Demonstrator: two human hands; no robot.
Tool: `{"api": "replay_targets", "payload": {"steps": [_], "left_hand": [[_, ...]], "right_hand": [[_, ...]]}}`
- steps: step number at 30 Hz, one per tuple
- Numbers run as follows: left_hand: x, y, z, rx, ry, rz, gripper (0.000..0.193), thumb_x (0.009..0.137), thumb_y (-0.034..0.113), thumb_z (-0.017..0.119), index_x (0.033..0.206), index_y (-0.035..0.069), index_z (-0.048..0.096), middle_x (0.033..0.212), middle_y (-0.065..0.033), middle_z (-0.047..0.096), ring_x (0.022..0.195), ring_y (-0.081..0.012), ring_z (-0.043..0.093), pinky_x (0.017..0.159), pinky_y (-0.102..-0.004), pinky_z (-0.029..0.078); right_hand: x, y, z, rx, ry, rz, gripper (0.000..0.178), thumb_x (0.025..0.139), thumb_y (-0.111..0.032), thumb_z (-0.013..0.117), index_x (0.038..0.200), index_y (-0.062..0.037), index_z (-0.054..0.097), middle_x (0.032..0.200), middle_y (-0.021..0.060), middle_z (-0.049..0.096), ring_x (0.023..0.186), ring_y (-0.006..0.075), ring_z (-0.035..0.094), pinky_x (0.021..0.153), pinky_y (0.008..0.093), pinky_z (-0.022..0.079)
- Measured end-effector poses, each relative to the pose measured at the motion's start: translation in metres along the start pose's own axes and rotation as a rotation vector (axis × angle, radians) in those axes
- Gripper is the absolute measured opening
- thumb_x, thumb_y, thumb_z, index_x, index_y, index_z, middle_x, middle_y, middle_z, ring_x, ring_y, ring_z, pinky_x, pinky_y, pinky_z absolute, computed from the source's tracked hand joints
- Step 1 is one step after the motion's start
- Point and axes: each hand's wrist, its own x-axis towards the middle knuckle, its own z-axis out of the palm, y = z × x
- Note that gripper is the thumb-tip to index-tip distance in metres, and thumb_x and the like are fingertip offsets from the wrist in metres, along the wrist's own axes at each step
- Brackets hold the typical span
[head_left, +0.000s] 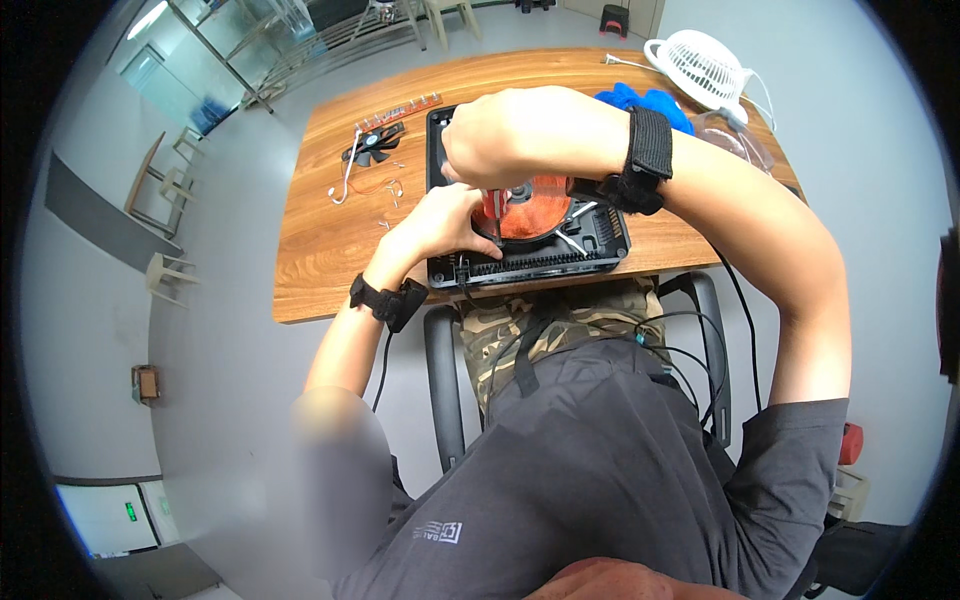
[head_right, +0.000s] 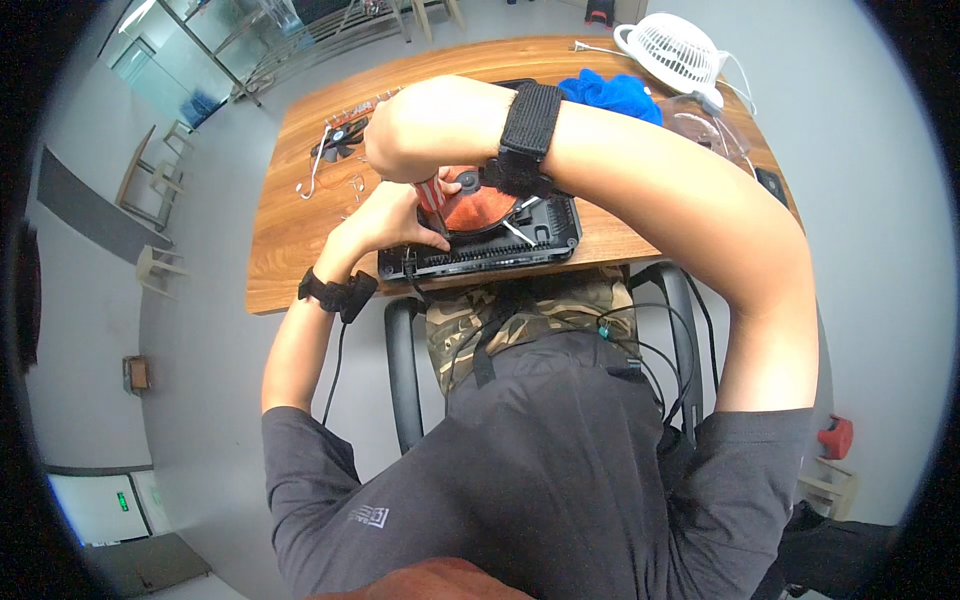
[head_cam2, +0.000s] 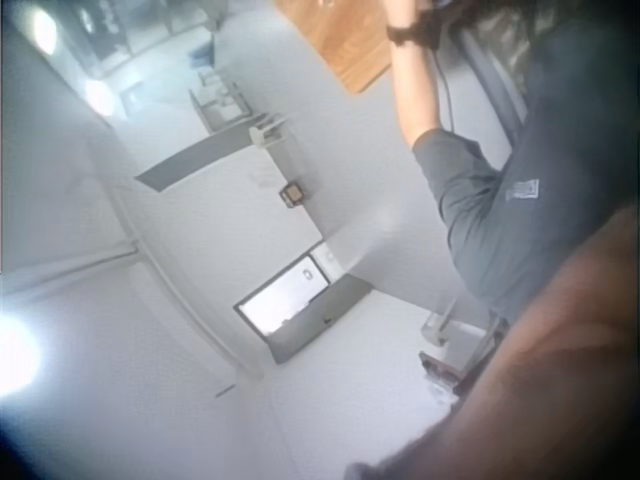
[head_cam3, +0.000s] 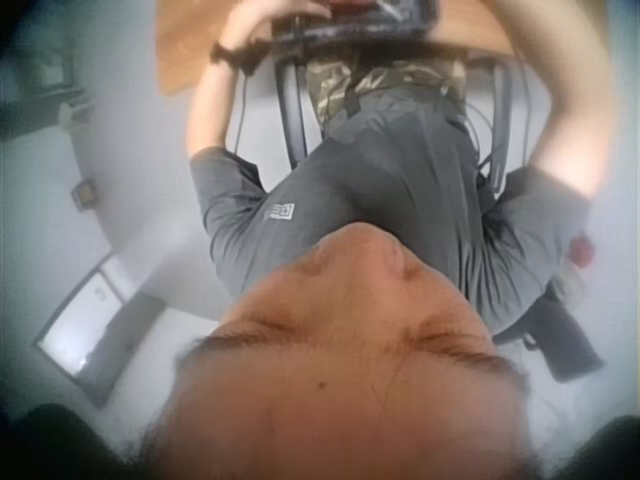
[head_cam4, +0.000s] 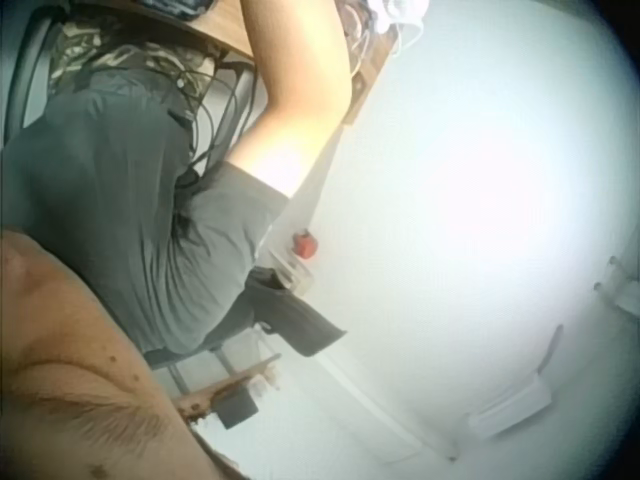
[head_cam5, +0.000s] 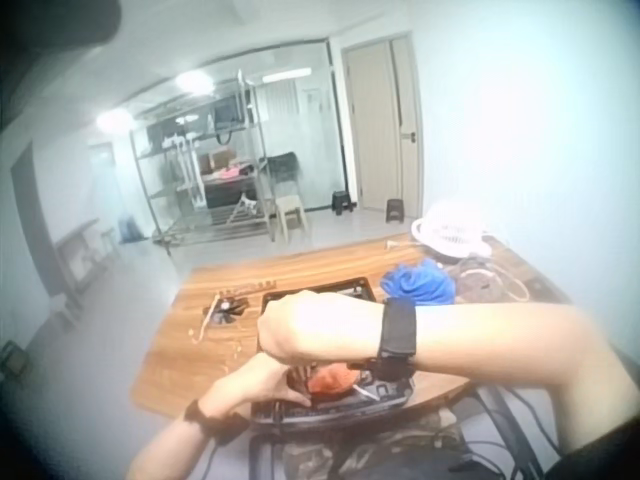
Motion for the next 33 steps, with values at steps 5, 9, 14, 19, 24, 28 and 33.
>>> {"api": "replay_targets", "payload": {"steps": [5,9,14,19,24,28,33], "left_hand": [[-0.003,0.004,0.001,-0.001,0.082,-0.005,0.061,0.062,0.043,0.092,0.104,0.005,0.07,0.1,-0.0155,0.071,0.095,-0.0339,0.068,0.089,-0.0416,0.055],[-0.001,-0.001,0.0,0.008,-0.064,-0.07,0.06,0.061,0.043,0.092,0.101,0.004,0.07,0.1,-0.0162,0.069,0.094,-0.0337,0.067,0.087,-0.0419,0.055],[-0.002,0.006,-0.006,-0.059,-0.109,-0.101,0.059,0.06,0.04,0.092,0.101,0.005,0.07,0.112,-0.0142,0.064,0.099,-0.0313,0.067,0.087,-0.0404,0.055],[-0.002,0.018,-0.013,-0.116,-0.055,-0.096,0.057,0.063,0.031,0.092,0.108,0.006,0.067,0.095,-0.0121,0.072,0.092,-0.0292,0.07,0.084,-0.0383,0.054],[-0.004,0.009,-0.011,-0.022,-0.133,-0.172,0.084,0.056,0.045,0.093,0.127,0.012,0.062,0.136,-0.0143,0.057,0.116,-0.0355,0.062,0.098,-0.0426,0.052],[-0.005,0.013,-0.01,-0.056,-0.003,-0.048,0.054,0.064,0.035,0.091,0.103,0.006,0.067,0.107,-0.0123,0.065,0.096,-0.0294,0.067,0.085,-0.0406,0.054],[-0.008,0.016,-0.014,-0.101,-0.052,-0.104,0.052,0.063,0.034,0.092,0.099,0.006,0.067,0.105,-0.0105,0.07,0.091,-0.026,0.07,0.08,-0.0381,0.056]], "right_hand": [[0.008,0.007,0.01,0.043,-0.05,0.009,0.027,0.091,-0.031,0.067,0.103,-0.0088,0.076,0.098,0.0143,0.074,0.089,0.031,0.072,0.072,0.0421,0.059],[-0.007,0.011,0.012,-0.014,0.068,-0.226,0.03,0.081,-0.027,0.077,0.101,-0.0044,0.076,0.096,0.0159,0.074,0.09,0.0305,0.072,0.072,0.0428,0.059],[-0.011,0.004,0.006,0.025,0.015,-0.148,0.029,0.074,-0.022,0.08,0.094,-0.0007,0.076,0.09,0.0172,0.073,0.086,0.0316,0.072,0.07,0.0418,0.058],[-0.003,0.0,-0.004,0.07,-0.218,0.008,0.027,0.082,-0.027,0.069,0.089,-0.0014,0.076,0.074,0.0154,0.072,0.065,0.0277,0.071,0.06,0.0389,0.057],[-0.003,0.001,-0.002,0.195,-0.244,0.098,0.037,0.085,-0.037,0.066,0.091,-0.0012,0.076,0.08,0.0162,0.073,0.068,0.029,0.072,0.062,0.0389,0.058],[-0.004,0.009,0.002,0.064,-0.122,-0.07,0.047,0.083,-0.04,0.075,0.105,0.0011,0.068,0.091,0.0199,0.071,0.089,0.0356,0.07,0.079,0.0434,0.057],[-0.015,-0.003,-0.018,0.011,-0.179,-0.157,0.033,0.085,-0.019,0.072,0.112,-0.0014,0.066,0.1,0.0186,0.07,0.095,0.0357,0.068,0.083,0.045,0.055]]}}
